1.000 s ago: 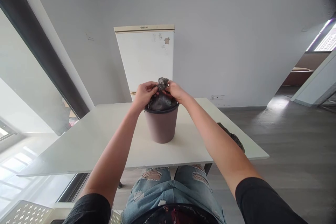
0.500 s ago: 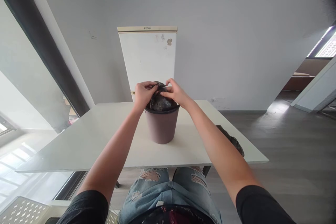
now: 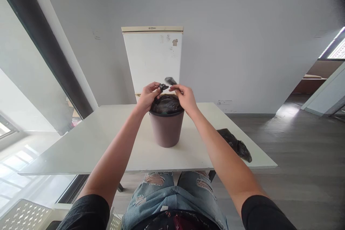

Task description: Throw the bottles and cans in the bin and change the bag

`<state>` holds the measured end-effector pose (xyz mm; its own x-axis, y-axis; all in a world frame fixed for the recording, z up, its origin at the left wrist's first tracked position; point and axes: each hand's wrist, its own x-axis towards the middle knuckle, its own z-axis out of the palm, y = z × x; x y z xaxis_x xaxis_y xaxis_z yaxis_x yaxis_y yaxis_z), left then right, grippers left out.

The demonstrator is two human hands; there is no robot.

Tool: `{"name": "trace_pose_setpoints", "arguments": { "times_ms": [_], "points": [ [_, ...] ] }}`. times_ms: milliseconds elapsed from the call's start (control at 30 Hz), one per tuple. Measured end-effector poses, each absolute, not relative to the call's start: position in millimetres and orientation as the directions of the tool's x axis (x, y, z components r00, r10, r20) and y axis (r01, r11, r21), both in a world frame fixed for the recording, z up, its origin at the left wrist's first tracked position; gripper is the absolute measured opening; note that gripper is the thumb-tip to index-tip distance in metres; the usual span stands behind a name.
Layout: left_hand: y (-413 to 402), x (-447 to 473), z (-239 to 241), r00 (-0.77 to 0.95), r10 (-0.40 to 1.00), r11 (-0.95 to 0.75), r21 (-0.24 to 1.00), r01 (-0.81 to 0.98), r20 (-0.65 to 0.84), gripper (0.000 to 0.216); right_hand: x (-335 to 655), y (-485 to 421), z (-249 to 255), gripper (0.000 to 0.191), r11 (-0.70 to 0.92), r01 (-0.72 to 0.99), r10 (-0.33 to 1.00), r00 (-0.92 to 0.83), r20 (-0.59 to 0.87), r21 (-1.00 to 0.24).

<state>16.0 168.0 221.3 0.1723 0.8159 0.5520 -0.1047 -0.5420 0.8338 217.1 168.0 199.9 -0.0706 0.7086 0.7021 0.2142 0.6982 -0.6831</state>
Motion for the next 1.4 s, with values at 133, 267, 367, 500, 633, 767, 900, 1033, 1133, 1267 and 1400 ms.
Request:
{"name": "trace_pose_setpoints", "arguments": {
  "times_ms": [133,267,367,500,633,767,900,1033,1133,1267,1400],
  "points": [
    [161.3,17.0,227.1,0.383,0.779,-0.534,0.846,-0.012,0.497,0.039,217.8,174.4,200.6,0.024,0.594,0.121,0.799,-0.203,0.566,-0.795],
    [163.4,24.3,227.0,0.342,0.776,-0.584,0.808,0.071,0.531,0.037,214.8,170.5,206.3,0.029,0.636,0.192,0.76,-0.322,0.564,-0.748],
    [167.3,26.8,222.8,0.17,0.796,-0.603,0.786,0.137,0.581,0.026,211.5,158.7,209.6,0.028,0.661,0.229,0.743,-0.327,0.584,-0.714],
    [162.5,27.2,219.3,0.033,0.761,-0.625,0.717,0.307,0.648,0.013,207.5,145.1,208.8,0.027,0.716,0.285,0.697,-0.256,0.67,-0.637],
    [152.4,31.6,221.0,0.079,0.682,-0.671,0.579,0.462,0.727,0.015,204.9,145.8,204.5,0.017,0.77,0.389,0.593,-0.146,0.792,-0.505],
    [149.9,34.2,224.5,0.223,0.66,-0.705,0.488,0.515,0.718,0.019,205.7,154.6,199.2,0.018,0.766,0.48,0.526,-0.086,0.846,-0.427],
    [149.8,29.4,228.9,0.353,0.691,-0.715,0.521,0.466,0.631,0.037,209.2,161.6,195.8,0.028,0.759,0.508,0.49,-0.037,0.871,-0.406],
    [150.3,23.7,231.6,0.427,0.719,-0.687,0.655,0.314,0.549,0.044,212.1,162.0,197.0,0.03,0.745,0.499,0.531,-0.042,0.846,-0.443],
    [152.7,21.9,230.8,0.392,0.765,-0.619,0.752,0.227,0.511,0.045,213.3,157.9,200.6,0.026,0.767,0.465,0.551,-0.125,0.825,-0.442],
    [152.1,22.6,231.1,0.385,0.758,-0.632,0.738,0.237,0.526,0.044,214.8,154.2,206.3,0.022,0.767,0.501,0.574,-0.258,0.777,-0.401],
    [149.6,24.0,234.4,0.373,0.758,-0.636,0.733,0.24,0.535,0.043,217.4,157.2,211.5,0.025,0.76,0.565,0.553,-0.301,0.777,-0.322]
  ]
}}
